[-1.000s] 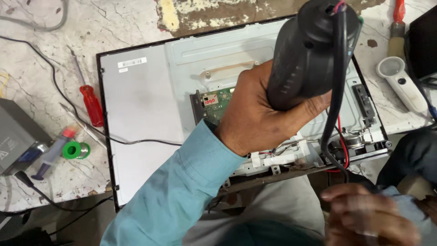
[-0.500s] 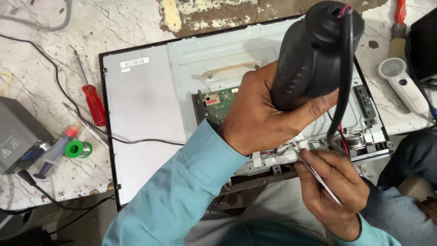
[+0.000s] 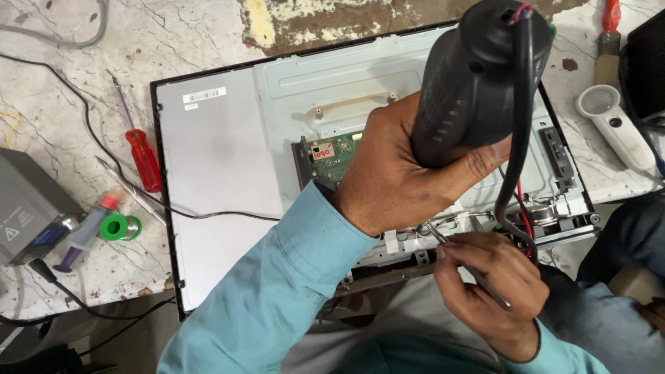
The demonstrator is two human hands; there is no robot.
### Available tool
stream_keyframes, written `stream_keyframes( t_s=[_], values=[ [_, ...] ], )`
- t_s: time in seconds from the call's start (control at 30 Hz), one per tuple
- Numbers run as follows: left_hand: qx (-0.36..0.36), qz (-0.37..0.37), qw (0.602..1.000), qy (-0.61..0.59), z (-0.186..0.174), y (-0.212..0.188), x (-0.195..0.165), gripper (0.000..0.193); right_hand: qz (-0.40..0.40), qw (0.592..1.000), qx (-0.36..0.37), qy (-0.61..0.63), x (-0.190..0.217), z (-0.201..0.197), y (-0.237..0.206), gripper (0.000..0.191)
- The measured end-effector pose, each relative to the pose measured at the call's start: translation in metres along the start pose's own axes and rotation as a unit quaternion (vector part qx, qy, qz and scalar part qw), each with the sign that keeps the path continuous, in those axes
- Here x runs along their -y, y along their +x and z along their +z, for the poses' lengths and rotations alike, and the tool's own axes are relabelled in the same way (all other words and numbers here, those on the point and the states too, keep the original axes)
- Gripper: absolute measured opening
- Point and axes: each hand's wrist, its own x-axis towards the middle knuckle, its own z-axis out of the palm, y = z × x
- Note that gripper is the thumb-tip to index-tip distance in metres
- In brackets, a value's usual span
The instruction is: The person probes a circuit board inside an opened TV chassis with multimeter test leads, then uses a hot air gun aimed at the board while holding tweezers to work on components near the board edge. They continue heating and manipulating the board area with the hot air gun and tweezers.
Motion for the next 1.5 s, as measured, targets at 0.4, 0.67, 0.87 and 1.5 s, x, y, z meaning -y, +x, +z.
stream_keyframes(
  t_s=[0.4,0.67,0.87,1.5],
  values=[
    [0.001,-0.010,1.000,0.008,0.000,0.001,0.000,0.023,0.004,1.000,-0.004,-0.006,0.000,0.006,0.006,0.018],
    [-0.004,0.016,1.000,-0.009,0.000,0.001,-0.004,0.022,-0.013,1.000,-0.001,-0.018,-0.005,0.007,0.001,0.017],
    [-0.012,-0.007,1.000,0.001,0.001,0.001,-0.007,0.023,0.000,1.000,-0.005,-0.023,-0.006,0.004,-0.003,0.017],
    [-0.009,-0.004,1.000,0.008,0.001,0.001,-0.004,0.018,-0.022,1.000,0.014,-0.011,-0.011,0.006,-0.005,0.018]
  ],
)
